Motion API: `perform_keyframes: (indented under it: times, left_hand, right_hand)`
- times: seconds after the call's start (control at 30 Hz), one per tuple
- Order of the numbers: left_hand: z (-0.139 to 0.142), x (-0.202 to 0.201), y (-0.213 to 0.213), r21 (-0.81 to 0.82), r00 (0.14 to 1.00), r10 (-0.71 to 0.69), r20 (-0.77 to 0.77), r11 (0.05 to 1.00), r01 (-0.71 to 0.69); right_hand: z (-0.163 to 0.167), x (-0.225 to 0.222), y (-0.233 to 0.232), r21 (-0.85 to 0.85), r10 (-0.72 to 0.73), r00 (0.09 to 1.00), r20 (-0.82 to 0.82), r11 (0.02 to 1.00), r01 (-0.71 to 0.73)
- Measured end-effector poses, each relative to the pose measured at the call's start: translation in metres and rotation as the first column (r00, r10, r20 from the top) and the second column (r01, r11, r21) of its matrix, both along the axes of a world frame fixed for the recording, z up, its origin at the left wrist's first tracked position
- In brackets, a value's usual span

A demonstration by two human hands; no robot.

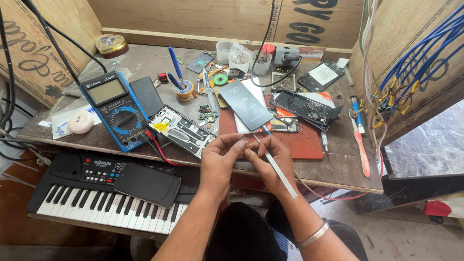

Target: The person holds a disassembled phone frame and works on its internal components with tweezers, prying and repositioning small parts inside the chassis. They set the phone down on the cluttered workbench and continue manipulating small components with the tweezers.

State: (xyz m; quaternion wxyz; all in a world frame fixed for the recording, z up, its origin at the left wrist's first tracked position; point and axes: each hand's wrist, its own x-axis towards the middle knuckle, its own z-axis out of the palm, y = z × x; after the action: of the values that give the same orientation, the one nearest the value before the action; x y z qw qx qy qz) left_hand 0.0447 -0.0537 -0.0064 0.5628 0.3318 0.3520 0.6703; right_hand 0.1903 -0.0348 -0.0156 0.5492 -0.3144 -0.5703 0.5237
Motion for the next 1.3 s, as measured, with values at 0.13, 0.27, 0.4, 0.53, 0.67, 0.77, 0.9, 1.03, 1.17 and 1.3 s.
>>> perform_keyframes:
  times: [0.13,0.27,0.4,0.53,0.67,0.77,0.9,1.03,1.17,1.3]
  left_hand:
    - [0.001,-0.003,0.002,-0.019,1.000,-0.003,-0.003,1.000,0.002]
    - [0.000,-0.004,0.002,0.004,0.999,-0.042,-0.013,0.999,0.042]
    - [-0.002,-0.006,0.004,-0.026,0.997,-0.072,-0.021,0.997,0.071]
    - [-0.004,-0.008,0.004,-0.036,0.995,-0.089,-0.034,0.995,0.088]
    - [-0.002,-0.008,0.003,-0.032,0.994,-0.099,-0.037,0.995,0.098]
    - [0.000,-0.007,0.002,-0.054,0.995,-0.088,-0.041,0.995,0.086]
    - [0.002,-0.007,0.001,-0.057,0.995,-0.077,-0.055,0.996,0.074]
    - [0.001,-0.008,0.002,-0.037,0.995,-0.092,-0.039,0.995,0.091]
    - [-0.001,-0.008,0.001,-0.018,0.994,-0.107,-0.016,0.994,0.107]
    - [-0.001,-0.008,0.001,-0.043,0.995,-0.100,-0.029,0.994,0.098]
  right_hand:
    - [0.001,-0.003,-0.003,0.070,-0.024,0.999,0.022,0.997,0.023]
    - [0.001,0.001,0.003,0.038,0.022,0.984,-0.175,0.999,-0.016]
    - [-0.005,0.006,0.002,0.044,0.060,0.945,-0.321,0.998,-0.048]
    - [-0.009,0.008,0.001,0.051,0.060,0.952,-0.301,0.998,-0.046]
    - [-0.006,0.008,-0.001,0.022,0.021,0.969,-0.245,1.000,-0.016]
    - [0.000,0.007,-0.003,0.036,-0.003,0.973,-0.231,0.999,0.012]
    - [0.004,0.006,-0.004,0.024,-0.026,0.981,-0.194,0.999,0.031]
    - [0.000,0.007,-0.004,0.045,0.001,0.977,-0.215,0.999,0.009]
    - [-0.005,0.009,-0.002,0.023,0.012,0.963,-0.270,1.000,-0.006]
    - [-0.007,0.010,0.000,0.011,0.027,0.955,-0.297,1.000,-0.025]
